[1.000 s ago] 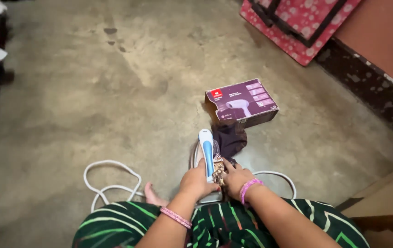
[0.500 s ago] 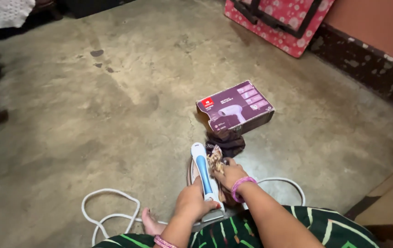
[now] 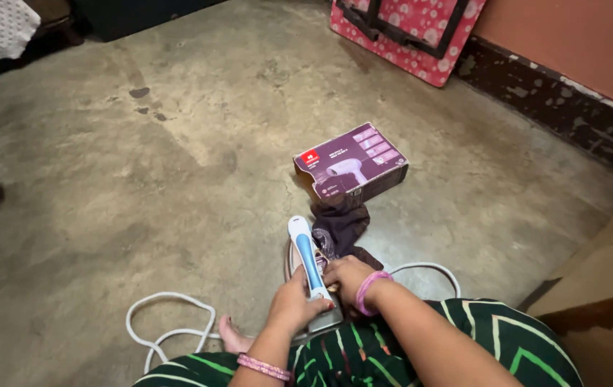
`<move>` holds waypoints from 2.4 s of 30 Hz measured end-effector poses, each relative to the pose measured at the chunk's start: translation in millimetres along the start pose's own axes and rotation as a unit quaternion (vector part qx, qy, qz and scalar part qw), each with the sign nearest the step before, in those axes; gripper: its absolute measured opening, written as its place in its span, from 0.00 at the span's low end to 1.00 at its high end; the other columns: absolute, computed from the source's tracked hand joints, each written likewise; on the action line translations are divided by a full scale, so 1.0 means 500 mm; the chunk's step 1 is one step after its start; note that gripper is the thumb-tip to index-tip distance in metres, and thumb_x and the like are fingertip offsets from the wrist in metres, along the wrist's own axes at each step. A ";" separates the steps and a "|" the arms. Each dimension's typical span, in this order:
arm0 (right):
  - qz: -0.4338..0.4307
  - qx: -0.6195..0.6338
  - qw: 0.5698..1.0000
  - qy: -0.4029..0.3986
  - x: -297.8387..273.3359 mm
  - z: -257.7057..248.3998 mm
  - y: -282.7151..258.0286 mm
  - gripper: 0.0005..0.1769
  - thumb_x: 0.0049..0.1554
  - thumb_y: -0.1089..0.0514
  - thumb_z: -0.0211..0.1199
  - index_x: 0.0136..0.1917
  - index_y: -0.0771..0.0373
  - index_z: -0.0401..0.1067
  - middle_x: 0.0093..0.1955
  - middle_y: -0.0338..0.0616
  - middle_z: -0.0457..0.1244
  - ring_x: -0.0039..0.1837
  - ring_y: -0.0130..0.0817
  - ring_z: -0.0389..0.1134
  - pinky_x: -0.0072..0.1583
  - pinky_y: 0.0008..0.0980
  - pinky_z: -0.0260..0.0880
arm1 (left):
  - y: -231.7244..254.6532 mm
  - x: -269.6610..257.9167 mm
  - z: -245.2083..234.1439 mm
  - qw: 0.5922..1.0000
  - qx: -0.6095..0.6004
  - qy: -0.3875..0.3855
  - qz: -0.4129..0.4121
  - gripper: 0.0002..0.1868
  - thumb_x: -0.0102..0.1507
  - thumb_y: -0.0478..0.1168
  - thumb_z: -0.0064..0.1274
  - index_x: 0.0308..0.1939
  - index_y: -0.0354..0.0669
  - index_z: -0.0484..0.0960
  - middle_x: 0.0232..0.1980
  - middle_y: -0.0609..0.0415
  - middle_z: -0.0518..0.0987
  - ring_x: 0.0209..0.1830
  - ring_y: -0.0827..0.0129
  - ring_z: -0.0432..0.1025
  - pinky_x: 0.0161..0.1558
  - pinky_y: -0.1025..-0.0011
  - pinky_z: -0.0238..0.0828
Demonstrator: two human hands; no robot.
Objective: The person wipes the surface of a cardboard box and an electric iron with a cloth. They hold the box and wipe it, then place it down and wipe the iron's body and soleplate.
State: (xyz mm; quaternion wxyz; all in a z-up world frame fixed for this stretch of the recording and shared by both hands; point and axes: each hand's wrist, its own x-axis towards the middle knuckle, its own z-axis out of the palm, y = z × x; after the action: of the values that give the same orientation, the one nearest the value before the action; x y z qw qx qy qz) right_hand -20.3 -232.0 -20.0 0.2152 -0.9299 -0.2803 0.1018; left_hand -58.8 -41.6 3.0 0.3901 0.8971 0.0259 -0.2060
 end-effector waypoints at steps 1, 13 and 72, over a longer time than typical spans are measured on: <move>-0.002 0.032 0.999 -0.019 0.001 -0.006 -0.001 0.25 0.42 0.67 0.67 0.54 0.51 0.82 0.60 0.48 0.68 0.62 0.54 0.68 0.60 0.43 0.67 | -0.021 0.016 0.013 0.998 0.017 0.039 0.035 0.48 0.44 0.47 0.75 0.66 0.51 0.70 0.51 0.42 0.83 0.51 0.49 0.79 0.51 0.58 0.76; 0.088 0.116 0.985 0.096 0.064 0.011 -0.010 0.15 0.47 0.63 0.67 0.47 0.48 0.82 0.46 0.43 0.72 0.52 0.47 0.72 0.55 0.41 0.71 | -0.035 0.047 -0.008 0.997 0.037 -0.060 -0.041 0.65 0.42 0.59 0.76 0.75 0.37 0.56 0.57 0.37 0.81 0.57 0.49 0.77 0.59 0.62 0.74; 0.276 0.140 0.939 0.151 0.029 0.004 0.037 0.35 0.44 0.52 0.72 0.66 0.51 0.69 0.54 0.55 0.70 0.58 0.54 0.73 0.61 0.45 0.73 | -0.012 -0.005 0.013 0.999 0.034 -0.002 -0.037 0.68 0.50 0.52 0.72 0.80 0.42 0.38 0.63 0.36 0.75 0.61 0.45 0.73 0.61 0.58 0.71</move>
State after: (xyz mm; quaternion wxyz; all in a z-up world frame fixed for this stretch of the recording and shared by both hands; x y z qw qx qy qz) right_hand -0.1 -236.8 -30.9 0.3467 -0.9356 0.0398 0.0541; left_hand -64.7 -41.8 -4.4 0.3511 0.9080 0.0516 -0.2225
